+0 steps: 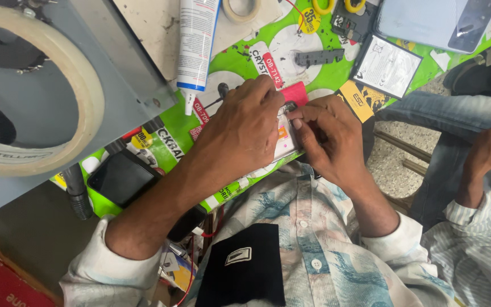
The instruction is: The person is repairing a small electronic device, likely a mobile phone, by manipulating its internal components. They use a small tool to adjust parts on the circuit board and handle a battery and other small components on a cluttered workbench.
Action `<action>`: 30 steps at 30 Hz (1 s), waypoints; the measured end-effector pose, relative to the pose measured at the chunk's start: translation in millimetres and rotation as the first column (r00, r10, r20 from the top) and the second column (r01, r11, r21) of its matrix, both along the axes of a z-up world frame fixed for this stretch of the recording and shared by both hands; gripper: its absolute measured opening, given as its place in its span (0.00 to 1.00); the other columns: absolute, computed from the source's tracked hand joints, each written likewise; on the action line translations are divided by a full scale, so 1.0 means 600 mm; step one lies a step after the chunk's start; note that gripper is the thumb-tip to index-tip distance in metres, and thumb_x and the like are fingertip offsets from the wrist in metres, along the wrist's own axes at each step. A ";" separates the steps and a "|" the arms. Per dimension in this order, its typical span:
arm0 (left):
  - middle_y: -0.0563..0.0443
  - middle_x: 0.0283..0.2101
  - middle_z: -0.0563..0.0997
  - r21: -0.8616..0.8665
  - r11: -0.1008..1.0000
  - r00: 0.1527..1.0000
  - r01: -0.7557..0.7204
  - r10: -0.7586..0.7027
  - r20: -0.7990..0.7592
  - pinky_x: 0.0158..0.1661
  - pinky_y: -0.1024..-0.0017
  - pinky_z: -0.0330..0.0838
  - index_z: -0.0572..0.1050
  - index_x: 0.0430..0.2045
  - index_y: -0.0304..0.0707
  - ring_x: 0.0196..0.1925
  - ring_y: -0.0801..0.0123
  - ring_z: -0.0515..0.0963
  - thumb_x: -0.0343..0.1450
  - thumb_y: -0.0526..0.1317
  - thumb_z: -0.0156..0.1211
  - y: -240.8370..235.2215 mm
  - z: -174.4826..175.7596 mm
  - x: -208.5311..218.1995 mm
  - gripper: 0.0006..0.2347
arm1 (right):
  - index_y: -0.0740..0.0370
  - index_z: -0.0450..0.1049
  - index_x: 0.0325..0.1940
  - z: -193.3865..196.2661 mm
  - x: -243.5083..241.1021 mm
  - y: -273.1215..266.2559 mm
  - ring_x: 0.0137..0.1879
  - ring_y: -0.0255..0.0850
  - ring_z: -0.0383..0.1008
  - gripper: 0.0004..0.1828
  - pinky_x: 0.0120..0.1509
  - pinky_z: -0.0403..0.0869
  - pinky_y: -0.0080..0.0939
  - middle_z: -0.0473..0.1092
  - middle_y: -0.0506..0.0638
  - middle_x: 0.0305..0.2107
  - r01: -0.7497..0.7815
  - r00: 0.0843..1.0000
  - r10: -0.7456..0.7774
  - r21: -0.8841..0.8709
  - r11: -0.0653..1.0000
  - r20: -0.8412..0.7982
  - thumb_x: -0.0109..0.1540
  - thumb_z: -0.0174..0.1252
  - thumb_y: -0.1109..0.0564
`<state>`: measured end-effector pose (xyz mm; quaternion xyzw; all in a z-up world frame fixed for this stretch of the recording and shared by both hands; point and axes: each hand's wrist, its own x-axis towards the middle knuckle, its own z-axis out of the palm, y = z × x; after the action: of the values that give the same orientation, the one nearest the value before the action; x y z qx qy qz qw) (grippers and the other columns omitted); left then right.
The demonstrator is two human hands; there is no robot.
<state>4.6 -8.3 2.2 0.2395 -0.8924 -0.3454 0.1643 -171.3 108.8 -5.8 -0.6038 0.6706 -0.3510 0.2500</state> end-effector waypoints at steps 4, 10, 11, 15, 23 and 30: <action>0.37 0.41 0.72 0.044 0.999 1.000 0.000 0.000 -0.011 0.47 0.53 0.71 0.73 0.35 0.26 0.47 0.47 0.76 0.65 0.29 0.60 -0.002 -0.001 0.002 0.08 | 0.62 0.79 0.48 -0.001 0.001 -0.004 0.35 0.33 0.70 0.07 0.38 0.69 0.33 0.71 0.50 0.39 0.045 0.994 -0.055 0.096 0.994 0.097 0.66 0.61 0.64; 0.36 0.39 0.73 0.119 0.993 1.000 -0.021 0.021 0.006 0.43 0.54 0.73 0.73 0.33 0.26 0.44 0.46 0.78 0.67 0.29 0.60 -0.010 0.008 0.007 0.05 | 0.62 0.80 0.48 -0.003 0.004 -0.008 0.33 0.30 0.67 0.07 0.36 0.66 0.31 0.69 0.48 0.36 0.088 0.991 -0.097 0.092 0.992 0.096 0.66 0.62 0.64; 0.35 0.39 0.73 0.133 0.991 1.000 -0.023 0.021 0.011 0.42 0.54 0.73 0.73 0.33 0.26 0.43 0.45 0.78 0.67 0.29 0.60 -0.011 0.012 0.009 0.05 | 0.62 0.80 0.48 -0.005 0.004 -0.009 0.34 0.30 0.68 0.07 0.36 0.66 0.30 0.70 0.48 0.37 0.086 0.991 -0.093 0.073 0.994 0.092 0.66 0.62 0.64; 0.35 0.38 0.74 0.182 0.983 0.997 -0.032 0.019 0.071 0.39 0.53 0.74 0.72 0.33 0.25 0.39 0.44 0.79 0.67 0.30 0.61 -0.017 0.028 0.014 0.06 | 0.62 0.80 0.47 -0.004 0.005 -0.009 0.32 0.29 0.66 0.08 0.34 0.65 0.30 0.70 0.48 0.36 0.103 0.991 -0.109 0.069 0.992 0.084 0.63 0.67 0.62; 0.37 0.36 0.75 0.151 0.987 0.996 -0.048 0.035 0.085 0.37 0.51 0.73 0.74 0.31 0.28 0.36 0.43 0.79 0.69 0.32 0.62 -0.019 0.037 0.017 0.04 | 0.61 0.82 0.50 0.006 0.013 -0.025 0.33 0.34 0.68 0.14 0.35 0.66 0.34 0.71 0.49 0.37 0.035 0.999 -0.035 -0.036 0.999 -0.009 0.60 0.73 0.60; 0.38 0.33 0.75 0.145 0.986 0.996 -0.087 0.081 0.046 0.38 0.51 0.72 0.74 0.26 0.30 0.37 0.44 0.78 0.68 0.32 0.61 -0.015 0.024 0.017 0.03 | 0.58 0.83 0.46 0.017 -0.003 -0.050 0.41 0.44 0.71 0.13 0.42 0.70 0.40 0.72 0.49 0.35 -0.149 0.986 0.140 -0.104 0.983 -0.086 0.57 0.71 0.62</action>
<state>14.6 -17.3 16.5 0.2954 -0.8567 -0.3982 0.1427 -173.2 78.7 4.4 -0.6770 0.6140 -0.3443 0.2147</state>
